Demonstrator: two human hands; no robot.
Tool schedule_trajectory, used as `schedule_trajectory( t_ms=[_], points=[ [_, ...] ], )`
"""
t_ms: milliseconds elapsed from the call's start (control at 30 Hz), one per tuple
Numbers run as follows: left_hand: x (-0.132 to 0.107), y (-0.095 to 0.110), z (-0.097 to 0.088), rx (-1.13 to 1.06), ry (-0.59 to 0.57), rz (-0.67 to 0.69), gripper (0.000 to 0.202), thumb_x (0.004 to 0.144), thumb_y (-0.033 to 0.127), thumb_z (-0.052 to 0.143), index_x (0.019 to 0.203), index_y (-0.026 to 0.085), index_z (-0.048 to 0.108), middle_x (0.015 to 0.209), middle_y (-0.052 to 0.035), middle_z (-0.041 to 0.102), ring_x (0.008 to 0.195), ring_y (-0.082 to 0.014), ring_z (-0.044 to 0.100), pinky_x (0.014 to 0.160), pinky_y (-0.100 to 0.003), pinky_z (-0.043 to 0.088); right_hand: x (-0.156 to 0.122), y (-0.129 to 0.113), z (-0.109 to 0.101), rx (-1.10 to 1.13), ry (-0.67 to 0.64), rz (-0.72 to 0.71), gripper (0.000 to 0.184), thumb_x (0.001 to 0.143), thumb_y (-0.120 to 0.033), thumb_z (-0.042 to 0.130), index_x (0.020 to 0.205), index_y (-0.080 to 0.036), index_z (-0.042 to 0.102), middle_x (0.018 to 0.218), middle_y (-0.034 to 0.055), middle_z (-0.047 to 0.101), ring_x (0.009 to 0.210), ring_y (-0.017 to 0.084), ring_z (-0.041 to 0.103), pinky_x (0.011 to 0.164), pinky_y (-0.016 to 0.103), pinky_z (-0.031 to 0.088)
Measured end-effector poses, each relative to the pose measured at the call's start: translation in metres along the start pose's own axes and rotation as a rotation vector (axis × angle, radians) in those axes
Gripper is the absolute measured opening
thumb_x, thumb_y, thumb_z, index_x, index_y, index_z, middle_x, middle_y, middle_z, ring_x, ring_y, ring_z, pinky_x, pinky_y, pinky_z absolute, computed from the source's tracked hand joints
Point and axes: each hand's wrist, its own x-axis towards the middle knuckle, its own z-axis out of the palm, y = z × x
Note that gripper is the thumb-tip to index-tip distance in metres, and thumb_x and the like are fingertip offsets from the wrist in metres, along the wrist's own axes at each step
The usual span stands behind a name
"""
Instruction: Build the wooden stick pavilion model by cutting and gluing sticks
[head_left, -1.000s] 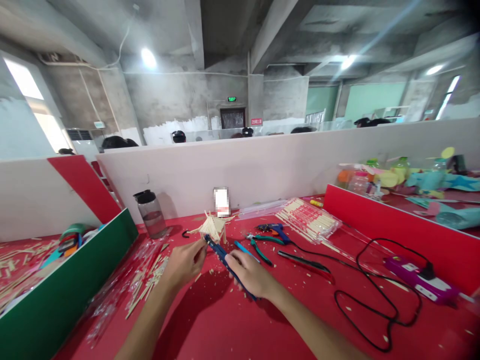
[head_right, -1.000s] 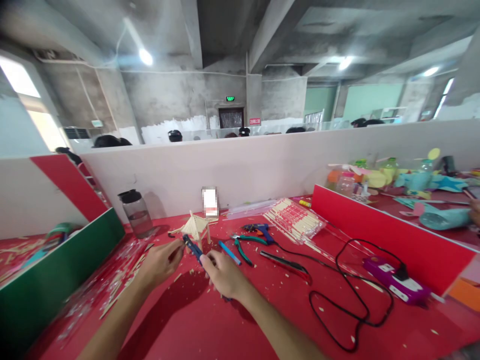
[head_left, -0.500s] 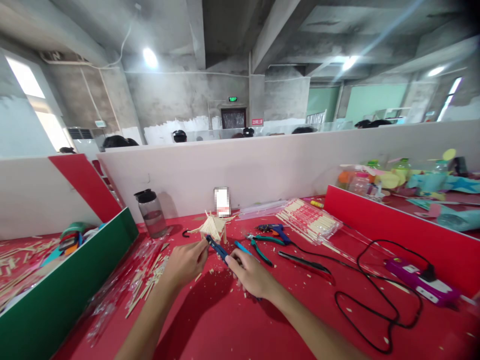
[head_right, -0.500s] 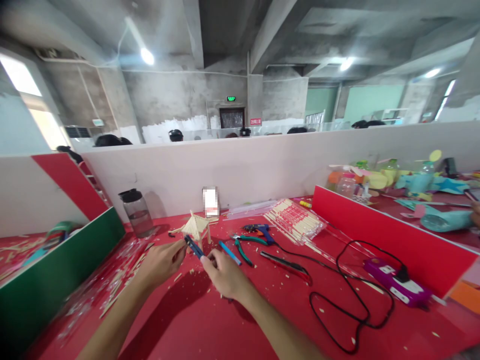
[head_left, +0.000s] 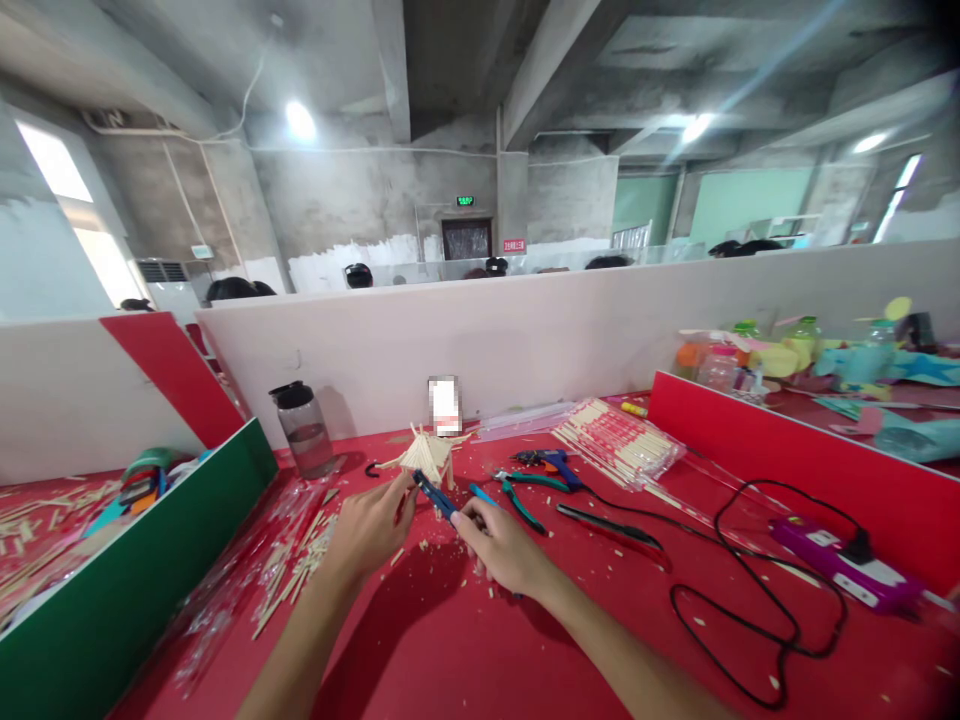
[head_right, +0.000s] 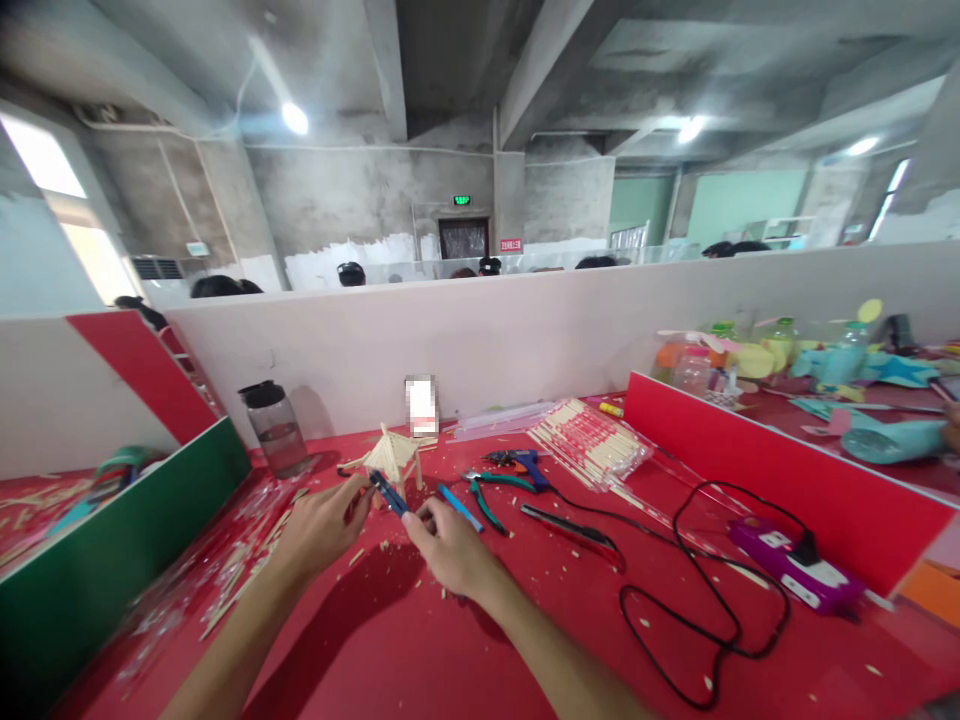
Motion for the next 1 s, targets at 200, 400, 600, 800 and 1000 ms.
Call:
schedule_trajectory(
  t_ms=[200,400,600,800,1000],
  points=[
    [-0.0011,-0.0009,0.0012,0.015,0.038,0.062,0.020,0.097,0.026,0.043,0.103,0.022,0.062,0.074,-0.0024,0.072,0.060,-0.0158,0.065,0.050,-0.023,0.030,-0.0002,0.0007,0.0016,0.030,-0.012,0.027,0.031,0.098,-0.045,0.043,0.080,-0.020,0.048,0.060,-0.0051,0.049,0.047,0.009,0.049,0.048,0.020,0.036],
    [-0.0008,-0.0007,0.0024,-0.004,0.025,0.114,0.020,0.097,0.022,0.042,0.095,0.020,0.061,0.075,-0.0026,0.071,0.056,-0.0137,0.062,0.051,-0.023,0.031,0.0007,0.0050,0.0047,0.117,-0.056,0.045,0.031,0.099,-0.046,0.041,0.082,-0.020,0.045,0.062,-0.0058,0.050,0.043,0.008,0.050,0.044,0.019,0.037],
    [-0.0015,-0.0021,0.0047,-0.009,0.014,0.117,0.022,0.098,0.023,0.041,0.095,0.020,0.062,0.076,-0.0039,0.071,0.057,-0.0137,0.061,0.051,-0.023,0.031,-0.0005,0.0026,0.0032,0.084,-0.037,0.037,0.031,0.098,-0.045,0.043,0.080,-0.020,0.046,0.060,-0.0060,0.048,0.045,0.008,0.049,0.047,0.019,0.037],
    [-0.0013,-0.0031,0.0071,0.020,-0.035,0.102,0.023,0.099,0.026,0.040,0.103,0.021,0.062,0.084,-0.0051,0.073,0.062,-0.0154,0.065,0.053,-0.022,0.034,0.0002,0.0017,0.0026,-0.009,0.011,0.009,0.033,0.097,-0.046,0.044,0.077,-0.020,0.047,0.063,-0.0038,0.052,0.052,0.010,0.051,0.050,0.021,0.036],
    [-0.0015,-0.0024,0.0083,0.051,-0.074,0.070,0.023,0.099,0.027,0.040,0.104,0.022,0.063,0.089,-0.0063,0.075,0.065,-0.0170,0.067,0.053,-0.023,0.035,0.0009,0.0039,0.0030,-0.021,0.001,0.013,0.031,0.098,-0.044,0.043,0.077,-0.020,0.046,0.062,-0.0041,0.051,0.050,0.010,0.050,0.049,0.021,0.035]
  ],
)
